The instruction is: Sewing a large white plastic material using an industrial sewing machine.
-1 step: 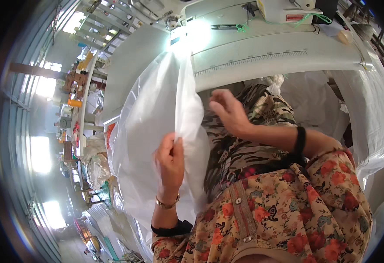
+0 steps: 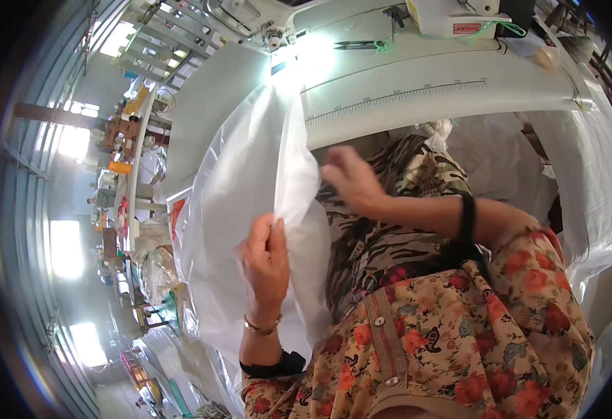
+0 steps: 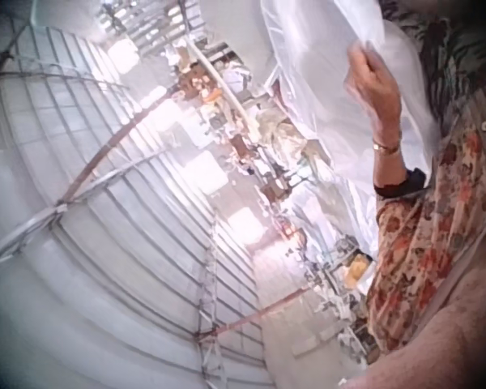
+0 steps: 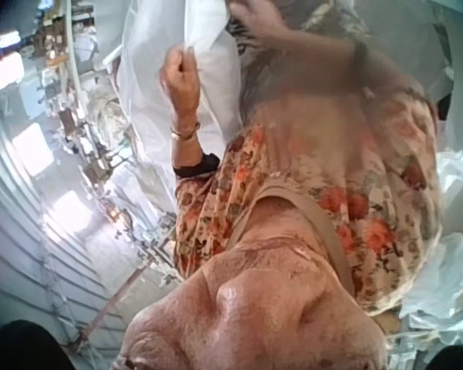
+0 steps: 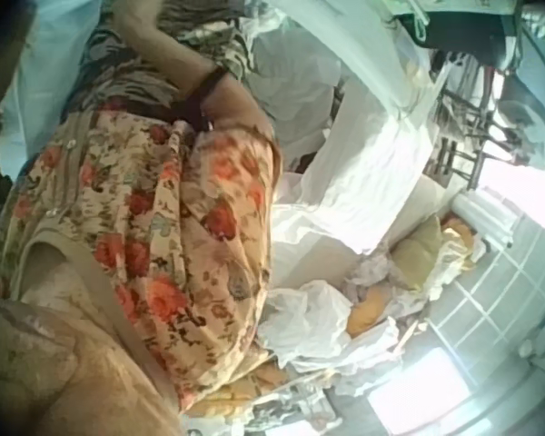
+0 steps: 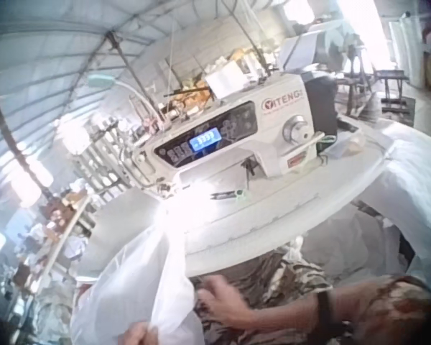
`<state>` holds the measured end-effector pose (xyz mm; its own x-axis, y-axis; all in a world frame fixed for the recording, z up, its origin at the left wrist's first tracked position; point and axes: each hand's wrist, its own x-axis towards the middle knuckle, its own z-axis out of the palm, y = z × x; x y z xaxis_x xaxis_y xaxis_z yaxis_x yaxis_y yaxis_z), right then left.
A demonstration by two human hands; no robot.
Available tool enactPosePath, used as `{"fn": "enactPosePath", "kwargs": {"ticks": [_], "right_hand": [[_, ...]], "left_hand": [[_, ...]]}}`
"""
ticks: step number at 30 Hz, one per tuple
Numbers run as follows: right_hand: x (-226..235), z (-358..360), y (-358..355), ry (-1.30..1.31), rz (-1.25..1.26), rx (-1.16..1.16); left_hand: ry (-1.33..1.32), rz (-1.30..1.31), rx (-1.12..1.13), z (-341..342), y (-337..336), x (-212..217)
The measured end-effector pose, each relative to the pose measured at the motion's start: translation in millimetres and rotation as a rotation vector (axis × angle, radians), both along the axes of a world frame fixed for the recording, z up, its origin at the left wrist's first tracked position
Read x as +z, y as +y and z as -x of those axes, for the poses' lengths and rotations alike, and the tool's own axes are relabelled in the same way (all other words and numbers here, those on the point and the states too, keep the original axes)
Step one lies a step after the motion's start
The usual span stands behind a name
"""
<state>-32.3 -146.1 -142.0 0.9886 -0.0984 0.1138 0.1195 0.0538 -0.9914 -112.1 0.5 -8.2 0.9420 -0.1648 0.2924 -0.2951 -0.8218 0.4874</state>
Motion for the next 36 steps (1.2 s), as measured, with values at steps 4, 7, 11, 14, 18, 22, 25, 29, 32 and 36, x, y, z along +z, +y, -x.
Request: {"fn": "enactPosePath", "kwargs": {"ticks": [4,7,11,14,18,22,25,29,32,36], "right_hand": [[-51,-38,124,-0.326,0.317,0.489],[-11,-29,159,-0.345,0.357,0.621],[-6,-8,112,-0.352,0.451,0.768],[-9,-6,44,-0.345,0.552,0.873],[49,-18,-22,-0.245,0.819,0.544],[69,-36,-44,-0.786,1.114,0.311],[57,-49,-44,-0.763,1.111,0.368],[45,-61,-57,-0.835,0.819,0.344],[49,-63,-56,-0.874,0.779,0.384],[47,-67,-57,-0.844,0.624,0.436]], "left_hand": [[-0.075,-0.189,-0.111,-9,-39,51],[-0.037,-0.509,-0.191,-6,-24,67],[-0.013,-0.613,-0.289,4,-1,22],[0.027,-0.516,-0.278,2,3,-10],[0.126,-0.471,-0.230,-8,10,-25],[0.326,-0.126,-0.281,-17,7,-15],[0.394,-0.189,-0.450,-37,6,3],[0.035,-0.429,-0.334,-103,-8,24],[-0.547,-0.618,-0.113,-181,9,5],[0.000,-0.438,0.061,-240,40,-1]]}}
